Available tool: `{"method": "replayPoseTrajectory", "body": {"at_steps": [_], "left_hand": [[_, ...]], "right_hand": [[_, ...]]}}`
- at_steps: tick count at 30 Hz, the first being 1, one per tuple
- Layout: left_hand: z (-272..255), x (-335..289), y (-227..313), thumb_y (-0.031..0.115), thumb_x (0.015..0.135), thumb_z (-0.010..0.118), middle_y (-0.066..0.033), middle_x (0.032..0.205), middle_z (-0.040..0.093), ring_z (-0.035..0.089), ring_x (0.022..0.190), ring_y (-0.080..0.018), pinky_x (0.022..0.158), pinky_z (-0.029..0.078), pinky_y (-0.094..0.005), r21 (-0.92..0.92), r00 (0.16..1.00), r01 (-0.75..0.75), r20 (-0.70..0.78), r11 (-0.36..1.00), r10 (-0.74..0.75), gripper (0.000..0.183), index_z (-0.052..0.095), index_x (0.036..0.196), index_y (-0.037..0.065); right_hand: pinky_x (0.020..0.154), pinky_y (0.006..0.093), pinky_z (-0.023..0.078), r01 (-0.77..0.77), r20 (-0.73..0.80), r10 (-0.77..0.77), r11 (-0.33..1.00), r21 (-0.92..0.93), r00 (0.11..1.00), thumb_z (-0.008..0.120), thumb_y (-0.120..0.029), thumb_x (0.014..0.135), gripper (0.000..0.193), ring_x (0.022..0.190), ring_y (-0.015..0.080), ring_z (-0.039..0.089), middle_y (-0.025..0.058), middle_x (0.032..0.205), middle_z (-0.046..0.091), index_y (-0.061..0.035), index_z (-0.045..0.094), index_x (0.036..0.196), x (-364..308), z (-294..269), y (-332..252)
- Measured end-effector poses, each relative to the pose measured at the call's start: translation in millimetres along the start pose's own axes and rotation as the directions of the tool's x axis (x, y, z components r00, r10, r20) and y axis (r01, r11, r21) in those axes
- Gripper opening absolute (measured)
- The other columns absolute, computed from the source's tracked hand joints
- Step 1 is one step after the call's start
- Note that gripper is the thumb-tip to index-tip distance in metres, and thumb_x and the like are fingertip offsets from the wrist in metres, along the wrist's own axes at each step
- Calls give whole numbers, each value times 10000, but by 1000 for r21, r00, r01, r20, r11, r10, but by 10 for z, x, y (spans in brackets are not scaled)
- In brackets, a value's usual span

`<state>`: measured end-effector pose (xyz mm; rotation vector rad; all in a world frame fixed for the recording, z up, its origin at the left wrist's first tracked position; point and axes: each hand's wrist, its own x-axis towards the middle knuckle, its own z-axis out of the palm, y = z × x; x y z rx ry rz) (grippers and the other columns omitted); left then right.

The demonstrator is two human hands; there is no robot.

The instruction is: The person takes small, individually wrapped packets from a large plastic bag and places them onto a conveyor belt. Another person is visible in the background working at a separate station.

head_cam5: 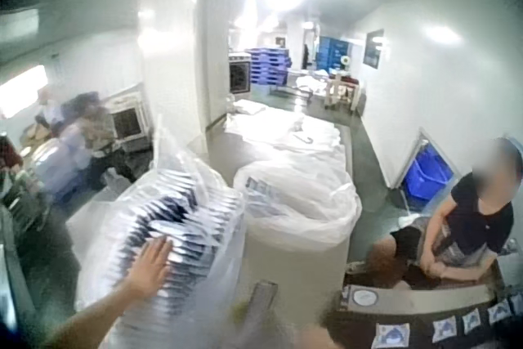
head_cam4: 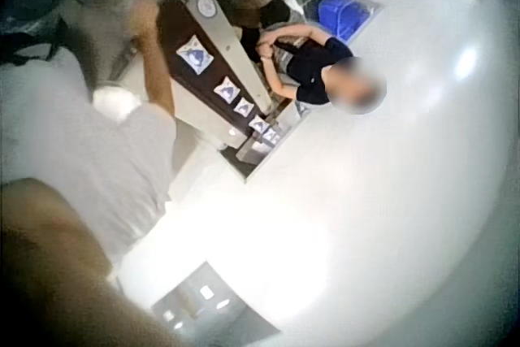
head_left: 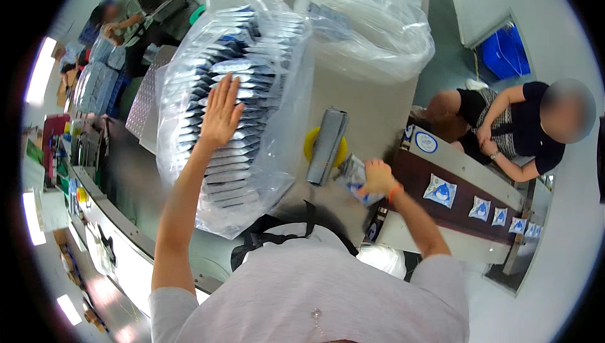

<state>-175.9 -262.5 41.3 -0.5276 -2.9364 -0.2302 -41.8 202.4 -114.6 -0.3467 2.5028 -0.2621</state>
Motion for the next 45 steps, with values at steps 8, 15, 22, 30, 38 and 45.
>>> {"method": "replayPoseTrajectory", "body": {"at_steps": [8,15,22,30,38,45], "left_hand": [[-30,56,-32,367,1012,433,-187,1552,284,273,1431,-360,1175,199,-478,-119,996,-40,-87,992,30,583,302,1509,91],[-346,687,-254,128,924,594,-149,1321,546,539,1190,-341,1000,443,-380,-541,977,-97,-214,836,-25,376,555,1282,18],[-744,1857,-528,379,945,598,-97,1530,369,344,1395,-211,1139,286,-399,-905,953,226,281,-361,-109,731,288,1511,36],[-1491,2298,-1111,384,1048,325,-118,1575,308,270,1448,-294,1193,212,-441,-930,999,10,27,-368,-42,566,194,1563,188],[-1785,2191,-962,454,1030,337,-59,1572,329,319,1417,-337,1158,306,-461,-977,999,-3,7,-213,-47,581,278,1545,192],[-1468,2036,-712,385,1012,364,-58,1440,514,475,1305,-227,1083,377,-412,-996,1000,-23,-21,83,22,494,527,1398,123]], "right_hand": [[1022,445,415,-208,-106,230,961,184,968,888,-328,502,931,1078,316,586,124,1123,608,-56,474,1289,-922,392,-1052],[979,369,459,158,-179,38,315,936,983,859,-154,640,810,1106,224,599,81,1205,636,-29,478,1344,-1052,-528,-659],[1103,409,372,596,-608,-167,-125,794,776,703,-239,867,536,1269,250,509,91,1398,540,-74,548,1353,1095,-1711,-1848],[825,361,526,693,-694,44,36,720,719,797,-10,668,517,891,189,633,70,965,655,-19,580,1136,2410,-3230,-2955],[924,454,493,20,-448,-205,923,-385,870,862,-369,546,931,1099,330,636,206,1255,604,-12,472,1312,1846,-3876,-2539],[970,499,430,-31,-324,-115,910,-412,939,761,-541,675,949,1230,313,535,196,1331,535,-20,402,1381,2517,-3265,-3127]]}}
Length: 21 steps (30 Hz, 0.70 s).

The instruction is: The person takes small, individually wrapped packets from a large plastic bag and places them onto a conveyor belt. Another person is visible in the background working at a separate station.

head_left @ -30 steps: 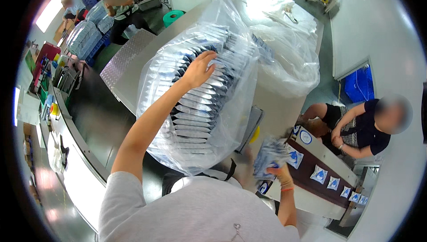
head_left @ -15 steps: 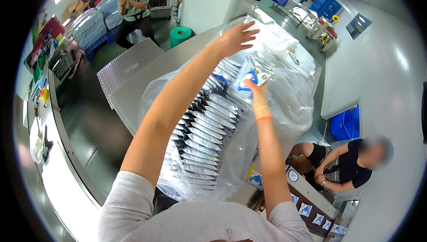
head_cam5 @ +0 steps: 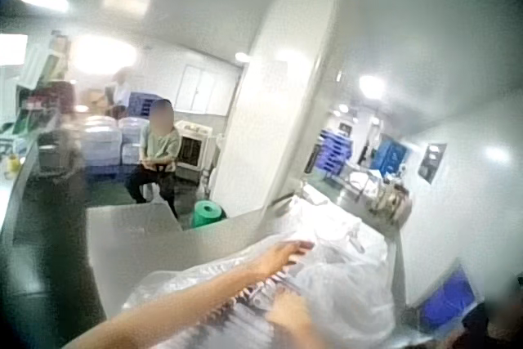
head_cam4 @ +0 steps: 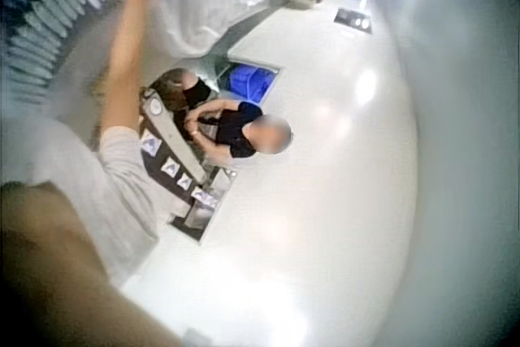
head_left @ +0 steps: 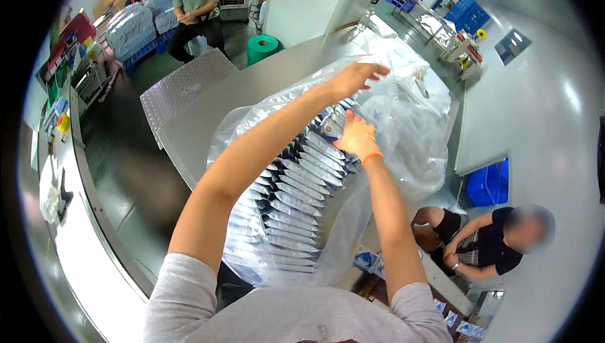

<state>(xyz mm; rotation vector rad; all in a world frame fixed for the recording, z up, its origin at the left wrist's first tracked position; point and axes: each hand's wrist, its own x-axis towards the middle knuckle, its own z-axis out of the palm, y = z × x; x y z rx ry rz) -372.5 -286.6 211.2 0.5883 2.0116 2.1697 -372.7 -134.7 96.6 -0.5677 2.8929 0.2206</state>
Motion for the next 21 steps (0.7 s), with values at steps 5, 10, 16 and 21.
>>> {"method": "replayPoseTrajectory", "body": {"at_steps": [5,10,16,21], "left_hand": [[339,-57,-1240,356,1037,284,-156,1408,520,480,1305,-338,1089,360,-477,603,997,19,51,798,-62,491,512,1387,98],[389,-412,-1934,326,1031,301,-106,1483,445,364,1398,-312,1159,261,-480,912,985,-151,104,382,141,476,437,1440,126],[394,-468,-1971,374,1034,347,-81,1533,382,291,1446,-278,1175,239,-469,980,988,-112,91,167,124,499,396,1476,146],[491,-582,-1910,400,1051,290,-60,1612,223,178,1493,-263,1188,216,-467,988,991,-128,124,87,51,535,279,1535,173]], "right_hand": [[1032,552,326,108,-25,-105,970,216,994,679,-624,747,901,1311,302,438,155,1392,491,-54,437,1401,-254,13,-102],[1068,490,290,184,-464,-144,982,42,874,653,-492,812,656,1272,293,467,119,1399,497,-103,526,1326,-1109,426,-202],[895,433,450,286,-549,146,728,623,823,652,-282,847,328,1079,345,582,143,1176,629,-91,635,1112,-2831,581,337],[815,484,488,-363,180,354,567,739,918,579,-285,863,257,969,367,627,168,1024,678,-66,678,955,-4240,2490,337]]}}
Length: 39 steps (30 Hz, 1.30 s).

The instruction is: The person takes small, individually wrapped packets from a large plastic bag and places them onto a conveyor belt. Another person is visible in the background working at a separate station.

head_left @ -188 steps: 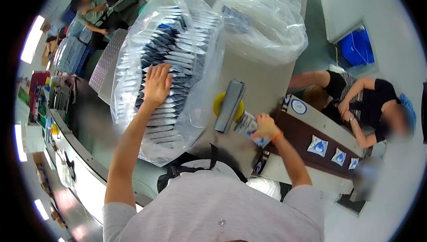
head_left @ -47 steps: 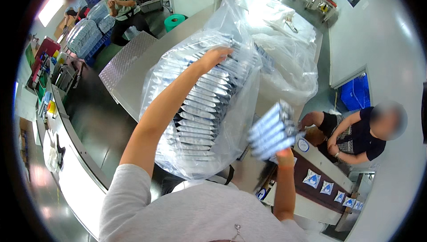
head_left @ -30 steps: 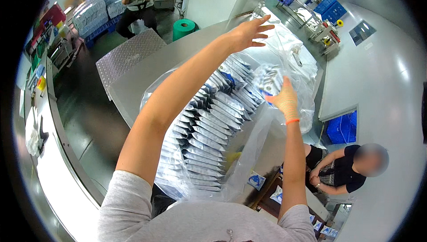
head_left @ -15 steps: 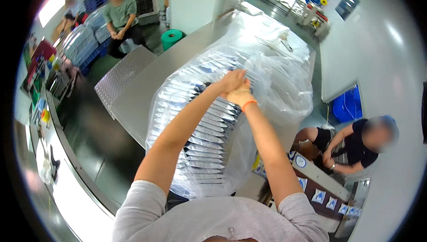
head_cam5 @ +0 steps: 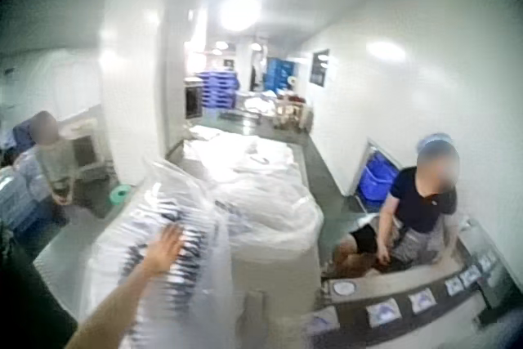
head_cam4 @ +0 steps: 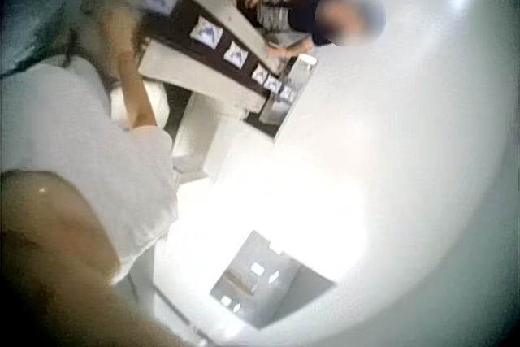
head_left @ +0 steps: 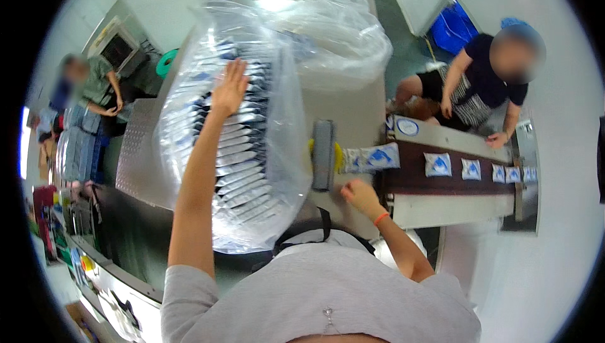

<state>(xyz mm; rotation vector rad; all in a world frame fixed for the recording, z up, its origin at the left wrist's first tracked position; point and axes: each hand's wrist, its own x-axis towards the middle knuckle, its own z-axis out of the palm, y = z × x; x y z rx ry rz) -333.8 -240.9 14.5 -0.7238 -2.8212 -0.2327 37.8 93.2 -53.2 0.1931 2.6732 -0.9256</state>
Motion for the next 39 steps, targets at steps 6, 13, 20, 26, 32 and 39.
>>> {"method": "replayPoseTrajectory", "body": {"at_steps": [6,13,20,26,32,39], "left_hand": [[-61,-255,-65,371,1061,260,-78,1611,220,204,1480,-304,1185,206,-454,-24,995,-71,-79,997,68,542,238,1550,139],[-151,-634,-33,392,1056,230,-91,1624,170,152,1496,-294,1193,142,-471,-73,997,-49,-56,996,45,571,190,1565,135],[-348,-950,237,367,1057,287,-175,1610,177,162,1488,-357,1181,180,-467,-106,995,-85,-54,991,80,596,194,1549,45],[-547,-1278,447,372,1035,325,-149,1618,176,187,1486,-335,1183,178,-473,-116,1000,-18,11,993,19,610,216,1547,60],[-581,-1349,458,395,1030,345,-159,1613,184,202,1481,-326,1188,184,-435,-72,1000,12,20,997,-10,629,221,1543,53],[-610,-1315,471,388,1018,395,-159,1612,179,202,1477,-332,1190,181,-446,-93,999,33,25,995,-31,640,230,1538,52]], "right_hand": [[877,458,481,98,393,-47,989,-110,918,498,-360,913,355,991,377,616,183,1031,661,-54,667,976,-812,990,732],[838,461,489,61,102,-76,987,146,992,528,-338,932,307,992,358,610,145,1015,653,-59,652,960,-281,-293,798],[914,452,490,-182,-223,51,761,-622,973,649,-124,769,482,1108,300,588,51,1179,635,-189,611,1246,-26,-2267,2230],[924,439,450,-16,204,153,835,-551,967,785,-318,690,452,1088,307,565,47,1081,646,-169,686,1104,360,-2386,2440],[938,383,457,470,476,-382,879,-76,792,761,-276,746,416,1106,297,569,145,1160,626,-39,665,1074,1444,-1825,1295],[956,349,459,97,762,-21,994,-55,647,859,-329,596,747,1098,290,591,181,1201,618,-3,576,1205,1730,-731,1038]]}}
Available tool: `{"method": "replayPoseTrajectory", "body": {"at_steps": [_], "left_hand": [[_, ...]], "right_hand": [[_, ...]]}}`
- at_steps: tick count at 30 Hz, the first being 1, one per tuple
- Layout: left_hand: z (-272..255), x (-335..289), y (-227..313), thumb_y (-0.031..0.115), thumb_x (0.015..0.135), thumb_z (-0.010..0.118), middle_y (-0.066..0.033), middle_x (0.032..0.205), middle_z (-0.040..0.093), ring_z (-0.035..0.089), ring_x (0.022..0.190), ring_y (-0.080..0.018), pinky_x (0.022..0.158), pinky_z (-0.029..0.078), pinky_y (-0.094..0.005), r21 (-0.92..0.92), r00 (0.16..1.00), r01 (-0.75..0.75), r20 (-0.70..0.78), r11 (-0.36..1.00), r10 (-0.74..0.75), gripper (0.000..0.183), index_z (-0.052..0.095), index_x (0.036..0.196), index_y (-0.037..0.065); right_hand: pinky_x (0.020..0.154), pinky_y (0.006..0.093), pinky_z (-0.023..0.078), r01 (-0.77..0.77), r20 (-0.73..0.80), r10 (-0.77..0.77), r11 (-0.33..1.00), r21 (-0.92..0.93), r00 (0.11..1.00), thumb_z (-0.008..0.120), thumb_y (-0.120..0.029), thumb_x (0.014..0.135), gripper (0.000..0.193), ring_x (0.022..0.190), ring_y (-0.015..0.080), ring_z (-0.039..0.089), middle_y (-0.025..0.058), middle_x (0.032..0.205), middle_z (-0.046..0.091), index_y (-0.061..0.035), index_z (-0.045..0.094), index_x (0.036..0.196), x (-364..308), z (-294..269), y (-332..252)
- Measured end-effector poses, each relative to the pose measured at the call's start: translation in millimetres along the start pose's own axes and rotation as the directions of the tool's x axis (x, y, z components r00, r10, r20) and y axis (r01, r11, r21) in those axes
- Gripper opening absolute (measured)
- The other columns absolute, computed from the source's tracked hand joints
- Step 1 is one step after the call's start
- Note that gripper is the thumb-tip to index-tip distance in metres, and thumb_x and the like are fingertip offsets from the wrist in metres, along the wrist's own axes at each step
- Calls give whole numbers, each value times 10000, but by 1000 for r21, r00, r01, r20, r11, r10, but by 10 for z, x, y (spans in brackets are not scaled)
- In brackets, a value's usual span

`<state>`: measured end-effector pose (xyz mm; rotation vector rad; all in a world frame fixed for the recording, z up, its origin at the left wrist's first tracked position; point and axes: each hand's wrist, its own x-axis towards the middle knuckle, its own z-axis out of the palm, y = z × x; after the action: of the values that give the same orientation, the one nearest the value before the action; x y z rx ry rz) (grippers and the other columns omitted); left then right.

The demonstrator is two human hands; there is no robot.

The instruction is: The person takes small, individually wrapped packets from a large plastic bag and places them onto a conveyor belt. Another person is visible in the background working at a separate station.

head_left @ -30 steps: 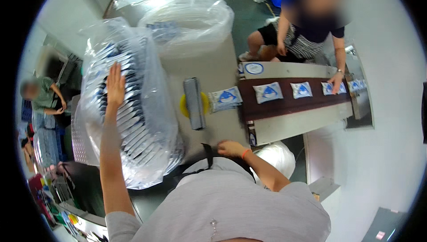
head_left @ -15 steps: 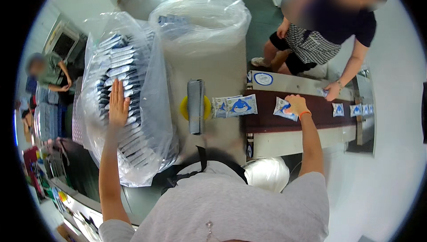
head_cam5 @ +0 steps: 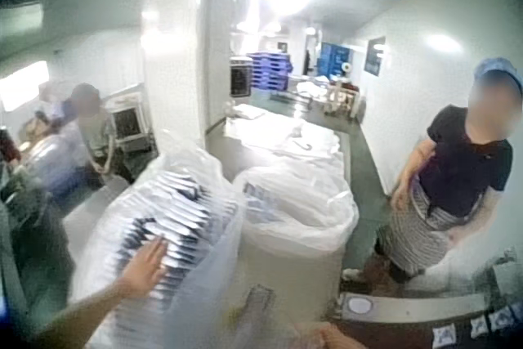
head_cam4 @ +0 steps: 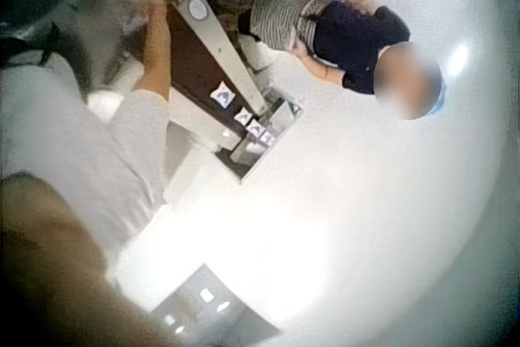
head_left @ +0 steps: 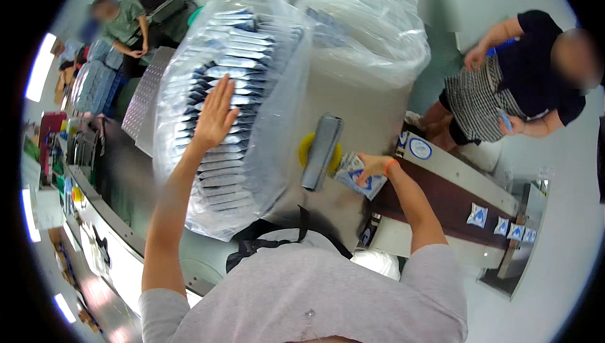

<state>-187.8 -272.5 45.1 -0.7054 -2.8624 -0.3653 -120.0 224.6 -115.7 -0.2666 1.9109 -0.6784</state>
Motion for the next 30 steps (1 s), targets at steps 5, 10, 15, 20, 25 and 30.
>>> {"method": "replayPoseTrajectory", "body": {"at_steps": [5,10,15,20,25,30], "left_hand": [[-10,-77,-9,420,1021,378,-176,1607,180,194,1482,-319,1195,171,-442,55,999,43,9,998,-44,659,215,1535,41],[-5,-81,42,377,1012,436,-193,1588,219,228,1465,-341,1181,207,-451,4,998,26,-64,1000,-26,641,248,1519,32],[-157,97,83,149,915,610,-168,1488,376,442,1323,-352,1088,391,-433,-505,993,111,11,856,-122,485,470,1371,63],[-628,857,116,58,808,664,-121,1551,302,282,1446,-329,1151,320,-478,-145,903,-295,-366,944,226,600,480,1378,108],[-946,2133,-96,15,795,638,41,1640,106,169,1494,-265,1137,176,-687,531,837,-119,-401,839,373,974,136,1562,342],[-1449,2886,-702,96,789,638,-8,1027,665,585,1114,-217,987,419,-504,594,901,-117,-274,796,337,429,590,1201,207]], "right_hand": [[1012,493,334,-213,-371,8,829,-516,929,834,-578,475,1001,1222,311,463,153,1266,537,-25,559,1264,-350,920,-469],[1073,495,309,-266,-666,-222,792,-549,712,887,-347,497,840,1228,358,443,195,1240,495,-6,515,1169,-522,2299,-694],[882,446,502,-180,-670,277,961,212,688,830,-202,602,702,985,325,632,151,1069,643,-53,539,1222,-881,2106,-1221],[905,407,516,411,-552,141,525,745,822,807,-147,662,708,1072,249,632,108,1203,637,-34,520,1299,-1264,1351,-675],[963,402,485,832,-733,-398,200,517,552,741,-160,758,624,1137,241,590,80,1252,607,-26,509,1322,-1019,9,-1753],[954,391,469,812,-710,-502,-24,583,494,695,-164,797,558,1119,225,570,76,1255,579,-30,514,1308,654,-985,-2948]]}}
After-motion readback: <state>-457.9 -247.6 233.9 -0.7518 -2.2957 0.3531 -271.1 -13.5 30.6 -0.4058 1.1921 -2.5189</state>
